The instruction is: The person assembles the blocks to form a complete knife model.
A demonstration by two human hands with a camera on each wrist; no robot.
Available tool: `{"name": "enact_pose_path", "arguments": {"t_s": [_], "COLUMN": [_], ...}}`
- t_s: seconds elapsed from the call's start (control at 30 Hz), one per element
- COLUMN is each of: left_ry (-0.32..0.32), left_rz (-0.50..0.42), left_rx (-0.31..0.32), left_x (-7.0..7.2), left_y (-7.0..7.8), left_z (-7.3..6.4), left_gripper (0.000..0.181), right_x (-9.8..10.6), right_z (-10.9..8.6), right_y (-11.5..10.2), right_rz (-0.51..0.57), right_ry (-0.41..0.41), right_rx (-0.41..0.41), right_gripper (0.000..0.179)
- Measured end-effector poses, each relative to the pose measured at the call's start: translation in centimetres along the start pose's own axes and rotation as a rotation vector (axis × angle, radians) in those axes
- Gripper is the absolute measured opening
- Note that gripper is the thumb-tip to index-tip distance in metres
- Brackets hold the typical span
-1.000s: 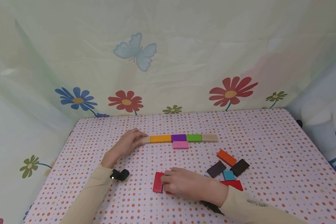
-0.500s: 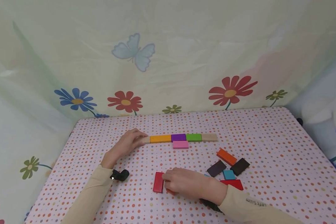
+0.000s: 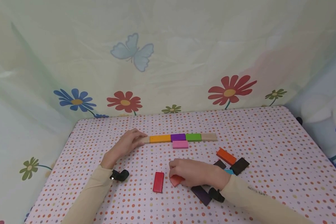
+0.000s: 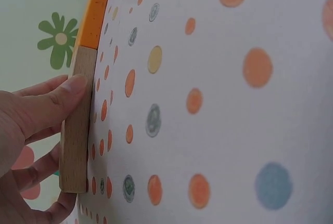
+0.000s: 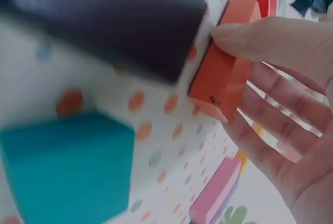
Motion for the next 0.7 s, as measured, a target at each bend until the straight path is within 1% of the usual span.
{"name": "enact_pose_path", "arguments": {"t_s": [0.1,0.2,0.3,0.37,0.43,0.53,0.7], "left_ry": [-0.003,-0.003,-0.001,-0.001,-0.002,-0.008,-0.013], "left_rz": [-0.005,-0.004,0.000,-0.001,-0.005,-0.011,-0.016], "left_rx": [0.005,0.004,-0.001,0.002,0.005,0.006,0.001], "left_x": [0.0,0.0,0.0,0.0,0.0,0.0,0.1], "left_y": [0.0,0.0,0.0,-0.1,-0.1,-0.1,-0.1], "left_z": [0.0,0.0,0.0,0.0,0.0,0.1,0.2], "left_gripper": [0.032,0.032,0.031,0.032,0.032,0.032,0.031], "right_x": [0.7,1.6,2.5,3.1,3.6,3.8,3.4], "right_z": [0.5,1.4,2.6,3.5,4.2,5.0,6.1], "right_y": [1.1,2.2,3.2,3.7,4.1,4.4,5.0], "right_rz": [0.048,0.079,0.078,0.058,0.047,0.047,0.043], "right_ry": [0.051,0.149,0.272,0.345,0.400,0.438,0.437], "right_rx": [-0.093,-0.177,-0.213,-0.216,-0.211,-0.223,-0.247], "right_gripper": [0.028,0.030,0.032,0.033,0.033,0.033,0.033]}}
Point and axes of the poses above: each hand's wrist, its own z-axis towards the middle knuckle, its own x-axis out of the back of the hand, y = z × x, the point moved 4 cm from there along z, towards the middle knuckle, and after that the axes turned 4 degrees about y, right-handed, at the moved point
